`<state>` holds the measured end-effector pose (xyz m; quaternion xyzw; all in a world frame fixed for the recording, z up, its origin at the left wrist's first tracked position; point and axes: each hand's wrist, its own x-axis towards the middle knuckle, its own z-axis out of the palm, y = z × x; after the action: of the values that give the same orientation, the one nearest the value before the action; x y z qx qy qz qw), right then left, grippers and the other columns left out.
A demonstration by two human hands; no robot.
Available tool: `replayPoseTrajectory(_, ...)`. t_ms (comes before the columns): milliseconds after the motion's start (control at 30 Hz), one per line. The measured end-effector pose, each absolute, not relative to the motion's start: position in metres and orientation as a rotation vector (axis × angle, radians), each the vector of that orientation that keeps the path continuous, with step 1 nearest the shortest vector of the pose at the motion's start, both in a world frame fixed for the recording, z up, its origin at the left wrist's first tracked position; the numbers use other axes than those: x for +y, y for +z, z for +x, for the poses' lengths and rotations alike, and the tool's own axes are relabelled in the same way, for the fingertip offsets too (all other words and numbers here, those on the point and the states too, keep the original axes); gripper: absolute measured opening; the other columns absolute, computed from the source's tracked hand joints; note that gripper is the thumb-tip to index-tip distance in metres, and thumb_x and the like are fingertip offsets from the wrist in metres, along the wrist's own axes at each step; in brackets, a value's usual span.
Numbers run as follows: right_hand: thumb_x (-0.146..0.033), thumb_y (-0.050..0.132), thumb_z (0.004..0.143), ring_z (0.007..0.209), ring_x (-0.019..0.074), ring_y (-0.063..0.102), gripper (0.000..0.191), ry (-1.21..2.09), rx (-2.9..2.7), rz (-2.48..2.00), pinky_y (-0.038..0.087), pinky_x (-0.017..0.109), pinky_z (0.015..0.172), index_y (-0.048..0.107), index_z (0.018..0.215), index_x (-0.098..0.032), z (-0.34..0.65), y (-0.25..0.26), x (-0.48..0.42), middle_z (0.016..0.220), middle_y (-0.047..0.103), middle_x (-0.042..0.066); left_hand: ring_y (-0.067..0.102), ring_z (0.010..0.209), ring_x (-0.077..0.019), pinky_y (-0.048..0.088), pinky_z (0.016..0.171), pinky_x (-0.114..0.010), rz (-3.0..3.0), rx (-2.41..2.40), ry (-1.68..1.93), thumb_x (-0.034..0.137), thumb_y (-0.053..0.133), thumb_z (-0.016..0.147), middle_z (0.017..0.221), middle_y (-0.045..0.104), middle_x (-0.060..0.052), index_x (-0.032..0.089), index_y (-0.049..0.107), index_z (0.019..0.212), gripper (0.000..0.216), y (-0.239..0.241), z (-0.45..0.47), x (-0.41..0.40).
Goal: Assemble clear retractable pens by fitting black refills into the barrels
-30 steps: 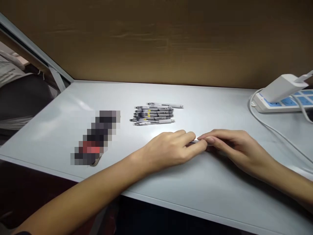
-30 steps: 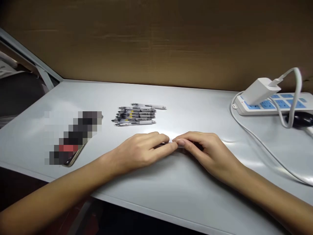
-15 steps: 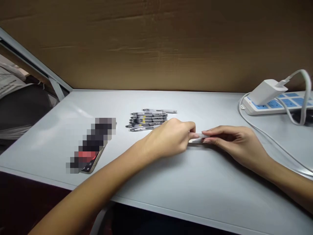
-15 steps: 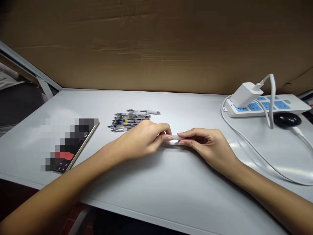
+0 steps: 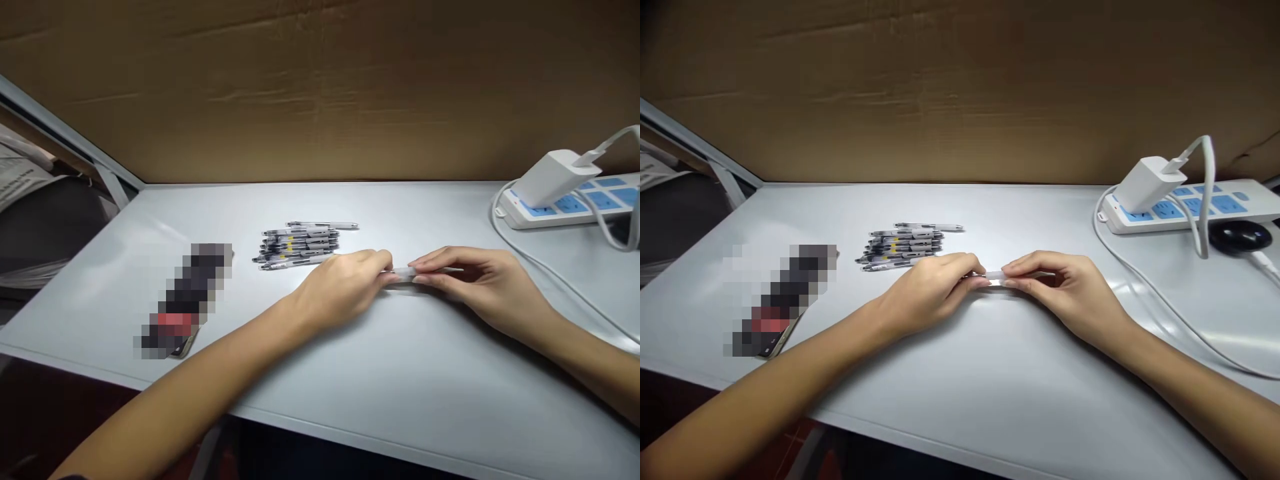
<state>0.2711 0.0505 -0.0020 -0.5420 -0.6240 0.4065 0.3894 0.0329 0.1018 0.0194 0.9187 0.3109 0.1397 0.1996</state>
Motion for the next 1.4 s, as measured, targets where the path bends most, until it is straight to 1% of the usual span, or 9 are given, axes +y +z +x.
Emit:
replayPoseTrajectory(133,-0.053,0.078,0.085,0.088,0.0244,0.075,0.031,1.008,-1.602,-1.365,0.064,0.034,0.072,0.080,0.101,-0.027,0.271,-0.001,0.052,0.104,0.079,0.007,0.068,0.078,-0.0174,0.048,0.069,-0.027,2.571,0.843,0.422,0.032,0.043,0.108,0.092,0.072,-0.006,0.018,0.061,0.101,0.025,0.021,0.031,0.102)
replayPoseTrajectory(233,-0.056,0.070,0.092,0.077,0.0206,0.074,0.035,1.150,-1.592,-1.370,0.062,0.031,0.067,0.080,0.106,-0.025,0.270,0.002,0.052,0.091,0.078,0.007,0.068,0.080,-0.0180,0.049,0.071,-0.028,2.630,0.843,0.437,0.035,0.042,0.108,0.095,0.072,-0.007,0.018,0.062,0.104,0.027,0.022,0.031,0.100)
replayPoseTrajectory(433,-0.048,0.076,0.087,0.085,0.0252,0.076,0.024,0.944,-1.611,-1.354,0.064,0.037,0.076,0.083,0.094,-0.026,0.270,0.002,0.049,0.095,0.081,0.006,0.070,0.084,-0.0191,0.048,0.071,-0.028,2.582,0.881,0.355,0.033,0.043,0.107,0.098,0.074,-0.007,0.017,0.064,0.108,0.026,0.028,0.031,0.101)
replayPoseTrajectory(600,-0.040,0.073,0.091,0.094,0.0263,0.077,0.019,0.793,-1.659,-1.253,0.064,0.041,0.082,0.079,0.075,-0.030,0.273,-0.001,0.049,0.095,0.081,0.004,0.067,0.073,-0.0164,0.046,0.068,-0.028,2.373,0.893,0.296,0.033,0.040,0.108,0.085,0.074,-0.002,0.019,0.068,0.101,0.033,0.037,0.032,0.100)
replayPoseTrajectory(700,-0.039,0.077,0.087,0.094,0.0251,0.076,0.013,0.859,-1.688,-1.225,0.064,0.036,0.077,0.078,0.093,-0.027,0.272,-0.001,0.050,0.103,0.079,0.006,0.067,0.073,-0.0170,0.046,0.068,-0.028,2.322,0.950,0.284,0.035,0.041,0.107,0.083,0.074,-0.001,0.019,0.069,0.102,0.033,0.038,0.035,0.096)
replayPoseTrajectory(833,-0.043,0.073,0.092,0.095,0.0230,0.075,0.035,1.004,-1.863,-1.241,0.062,0.033,0.078,0.071,0.123,-0.026,0.270,0.002,0.051,0.113,0.078,0.007,0.068,0.076,-0.0181,0.044,0.067,-0.028,2.483,0.908,0.250,0.032,0.044,0.106,0.091,0.074,-0.004,0.019,0.066,0.102,0.026,0.033,0.039,0.089)
replayPoseTrajectory(1133,-0.035,0.055,0.101,0.079,0.0208,0.070,0.032,0.742,-2.114,-1.271,0.055,0.033,0.072,0.075,0.125,-0.028,0.270,0.004,0.051,0.097,0.078,0.006,0.068,0.085,-0.0197,0.047,0.070,-0.029,2.751,0.948,0.162,0.006,0.043,0.093,0.104,0.071,-0.005,0.020,0.065,0.107,0.030,0.033,0.025,0.107)
replayPoseTrajectory(1267,-0.034,0.053,0.101,0.079,0.0216,0.070,0.031,0.687,-2.173,-1.298,0.054,0.034,0.074,0.076,0.122,-0.029,0.273,0.003,0.052,0.099,0.077,0.006,0.068,0.080,-0.0195,0.044,0.063,-0.028,2.795,0.983,0.103,0.017,0.045,0.101,0.104,0.072,-0.006,0.021,0.066,0.115,0.026,0.039,0.026,0.103)
replayPoseTrajectory(1400,-0.039,0.054,0.101,0.080,0.0229,0.070,0.029,0.613,-2.216,-1.334,0.054,0.036,0.073,0.078,0.112,-0.028,0.279,0.002,0.058,0.098,0.077,0.006,0.067,0.073,-0.0203,0.040,0.060,-0.028,2.809,1.164,0.078,0.035,0.048,0.106,0.088,0.072,-0.006,0.020,0.073,0.098,0.030,0.043,0.029,0.101)
